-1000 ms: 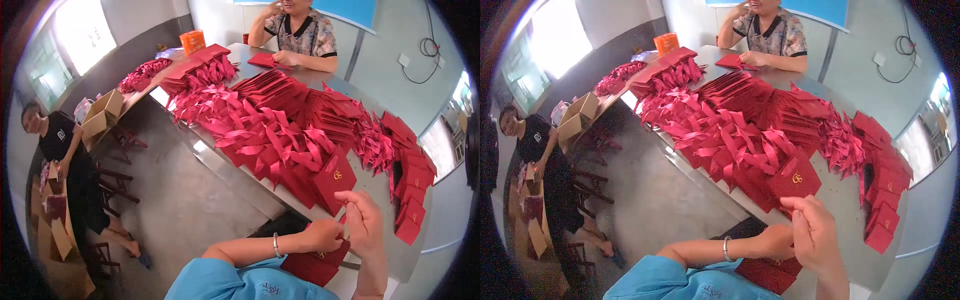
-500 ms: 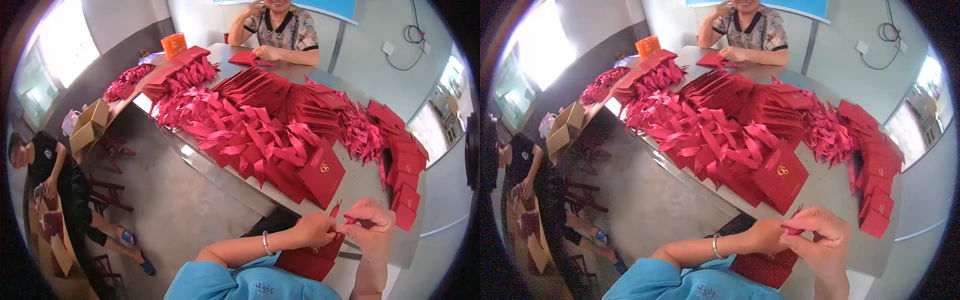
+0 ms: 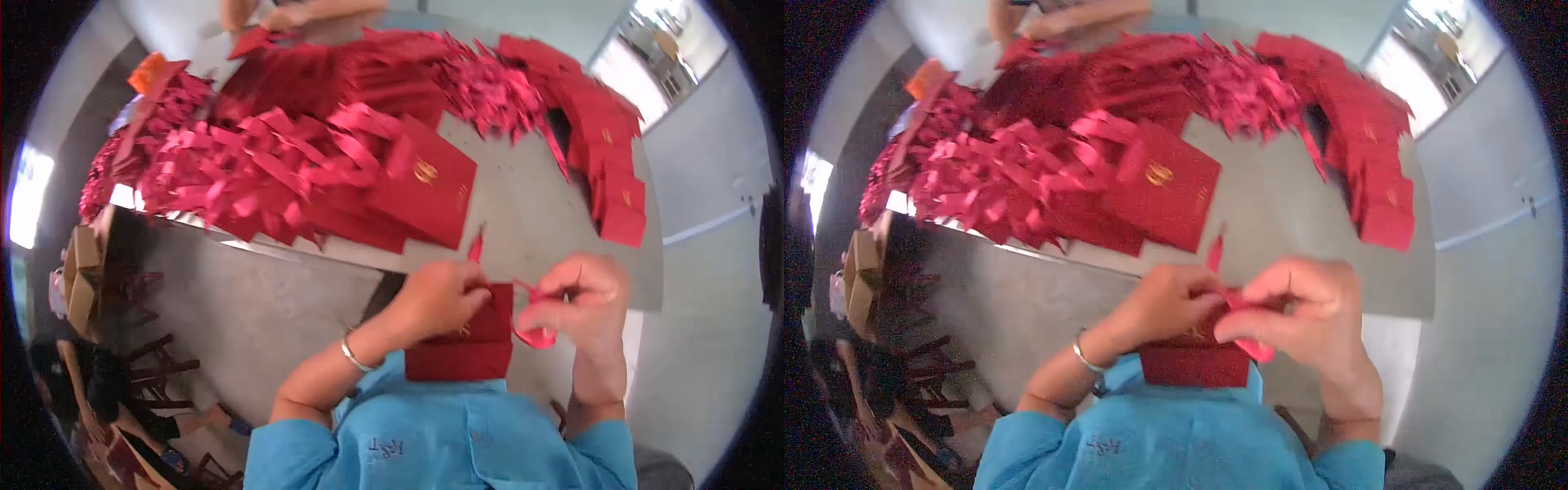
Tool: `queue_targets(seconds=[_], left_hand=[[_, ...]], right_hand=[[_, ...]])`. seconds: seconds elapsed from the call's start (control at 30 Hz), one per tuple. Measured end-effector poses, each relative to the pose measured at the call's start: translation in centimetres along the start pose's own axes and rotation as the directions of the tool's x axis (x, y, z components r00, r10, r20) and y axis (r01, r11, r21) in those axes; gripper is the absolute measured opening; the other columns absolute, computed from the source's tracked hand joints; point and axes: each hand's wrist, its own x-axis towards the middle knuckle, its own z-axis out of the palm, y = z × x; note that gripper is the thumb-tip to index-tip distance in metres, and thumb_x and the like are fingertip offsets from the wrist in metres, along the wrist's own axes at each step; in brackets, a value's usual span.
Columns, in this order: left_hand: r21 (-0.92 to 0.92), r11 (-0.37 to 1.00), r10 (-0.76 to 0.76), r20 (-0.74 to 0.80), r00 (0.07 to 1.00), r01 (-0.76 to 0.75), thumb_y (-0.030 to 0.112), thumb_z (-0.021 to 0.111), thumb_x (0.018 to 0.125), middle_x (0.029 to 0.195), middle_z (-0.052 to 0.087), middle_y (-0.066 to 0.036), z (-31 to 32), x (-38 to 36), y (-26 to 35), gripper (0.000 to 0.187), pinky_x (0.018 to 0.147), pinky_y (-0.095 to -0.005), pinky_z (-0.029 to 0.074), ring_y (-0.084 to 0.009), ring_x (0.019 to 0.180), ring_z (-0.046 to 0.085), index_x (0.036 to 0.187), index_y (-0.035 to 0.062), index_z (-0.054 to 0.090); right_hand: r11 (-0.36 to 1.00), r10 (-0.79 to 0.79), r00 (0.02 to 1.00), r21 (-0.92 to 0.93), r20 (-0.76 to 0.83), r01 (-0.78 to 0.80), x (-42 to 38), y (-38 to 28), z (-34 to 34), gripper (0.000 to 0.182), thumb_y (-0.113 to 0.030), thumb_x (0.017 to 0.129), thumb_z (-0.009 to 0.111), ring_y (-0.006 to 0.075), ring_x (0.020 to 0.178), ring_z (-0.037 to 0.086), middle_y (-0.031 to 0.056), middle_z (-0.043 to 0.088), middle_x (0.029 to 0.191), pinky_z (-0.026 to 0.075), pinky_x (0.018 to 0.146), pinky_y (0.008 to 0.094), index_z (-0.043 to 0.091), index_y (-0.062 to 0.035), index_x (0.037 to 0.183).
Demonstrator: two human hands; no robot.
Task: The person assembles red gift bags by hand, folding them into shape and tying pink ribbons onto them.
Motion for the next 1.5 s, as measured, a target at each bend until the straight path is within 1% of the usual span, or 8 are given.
queue_targets(seconds=[0.03, 0.1, 0.23, 0.63, 0.93, 1.13, 1.3, 1.5], left_hand=[[-0.069, 0.998, 0.008, 0.008, 1.000, -0.008, 0.024, 0.063, 0.080, 0.081, 0.065, -0.020, 0.0, 0.1, -0.1, 0.021, 0.068, -0.0456, 0.050, -0.0378, 0.078, 0.062, 0.090, 0.0053, 0.066], [-0.071, 0.996, -0.053, 0.073, 0.996, 0.059, 0.011, 0.062, 0.083, 0.081, 0.068, -0.015, -0.7, 0.0, 0.7, 0.018, 0.068, -0.0315, 0.052, -0.0182, 0.077, 0.067, 0.095, -0.0004, 0.067], [-0.204, 0.977, -0.033, 0.113, 0.993, 0.055, 0.003, 0.058, 0.082, 0.085, 0.068, -0.013, -0.5, 0.0, -0.3, 0.022, 0.071, -0.0297, 0.052, -0.0169, 0.081, 0.067, 0.102, -0.0020, 0.064], [-0.248, 0.961, -0.105, 0.071, 0.992, 0.120, -0.007, 0.057, 0.079, 0.092, 0.068, -0.012, -2.2, -0.8, 0.6, 0.036, 0.078, -0.0275, 0.052, -0.0172, 0.092, 0.067, 0.114, -0.0020, 0.050], [-0.244, 0.968, -0.049, 0.013, 0.999, 0.051, -0.008, 0.058, 0.078, 0.098, 0.064, -0.011, -2.3, -0.9, 0.7, 0.032, 0.078, -0.0272, 0.052, -0.0169, 0.094, 0.066, 0.110, -0.0024, 0.052], [-0.403, 0.905, -0.062, 0.188, 0.980, 0.135, -0.008, 0.057, 0.079, 0.100, 0.062, -0.008, -3.7, -1.1, -0.4, 0.031, 0.082, -0.0265, 0.051, -0.0127, 0.094, 0.063, 0.110, -0.0032, 0.052], [-0.508, 0.861, 0.149, 0.305, 0.941, 0.029, -0.010, 0.055, 0.080, 0.103, 0.062, -0.009, -5.3, -1.8, -2.2, 0.030, 0.087, -0.0262, 0.048, -0.0138, 0.101, 0.060, 0.109, -0.0044, 0.053], [-0.653, 0.755, 0.188, 0.294, 0.937, 0.054, -0.011, 0.055, 0.077, 0.103, 0.061, -0.008, -5.7, -2.3, -2.7, 0.033, 0.089, -0.0265, 0.046, -0.0135, 0.101, 0.059, 0.109, -0.0034, 0.052]], right_hand=[[0.999, 0.047, 0.999, -0.014, -0.018, -0.047, -0.1, 0.5, -0.2, 0.028, 0.008, 0.056, 0.082, 0.0104, 0.052, 0.059, 0.0050, 0.060, 0.059, 0.045, 0.046, 0.0236, 0.058, 0.0008, 0.067], [0.933, -0.261, 0.959, -0.286, -0.114, 0.220, 0.0, 1.9, -0.3, 0.027, 0.004, 0.058, 0.084, 0.0087, 0.052, 0.057, 0.0046, 0.060, 0.058, 0.044, 0.047, 0.0230, 0.060, 0.0007, 0.070], [0.910, -0.315, 0.936, -0.328, -0.155, 0.252, -0.1, 3.9, -0.4, 0.026, 0.000, 0.060, 0.084, 0.0067, 0.052, 0.053, 0.0038, 0.060, 0.062, 0.038, 0.046, 0.0211, 0.063, 0.0012, 0.075], [0.948, 0.255, 0.958, 0.163, 0.129, -0.274, 0.2, 4.0, -1.2, 0.011, 0.004, 0.076, 0.071, 0.0108, 0.068, 0.057, 0.0079, 0.063, 0.078, 0.044, 0.059, 0.0233, 0.066, 0.0036, 0.085], [0.928, -0.192, 0.978, -0.310, 0.084, 0.209, 0.5, 8.7, 1.1, 0.014, 0.004, 0.076, 0.070, 0.0141, 0.075, 0.059, 0.0059, 0.065, 0.083, 0.047, 0.063, 0.0259, 0.068, -0.0031, 0.087], [0.977, -0.114, 0.987, -0.168, 0.113, 0.132, 0.1, 9.3, 2.1, 0.015, 0.005, 0.073, 0.072, 0.0145, 0.071, 0.057, 0.0050, 0.065, 0.080, 0.045, 0.065, 0.0266, 0.067, -0.0024, 0.086], [0.996, -0.056, 0.986, -0.065, 0.160, 0.068, -0.1, 9.8, 1.8, 0.013, 0.002, 0.076, 0.072, 0.0126, 0.071, 0.056, 0.0045, 0.064, 0.080, 0.045, 0.064, 0.0249, 0.067, -0.0020, 0.087], [0.999, -0.046, 0.989, 0.013, 0.140, 0.045, -0.2, 9.2, 1.5, 0.011, 0.000, 0.078, 0.072, 0.0139, 0.074, 0.056, 0.0063, 0.063, 0.082, 0.044, 0.065, 0.0254, 0.066, -0.0009, 0.087]])
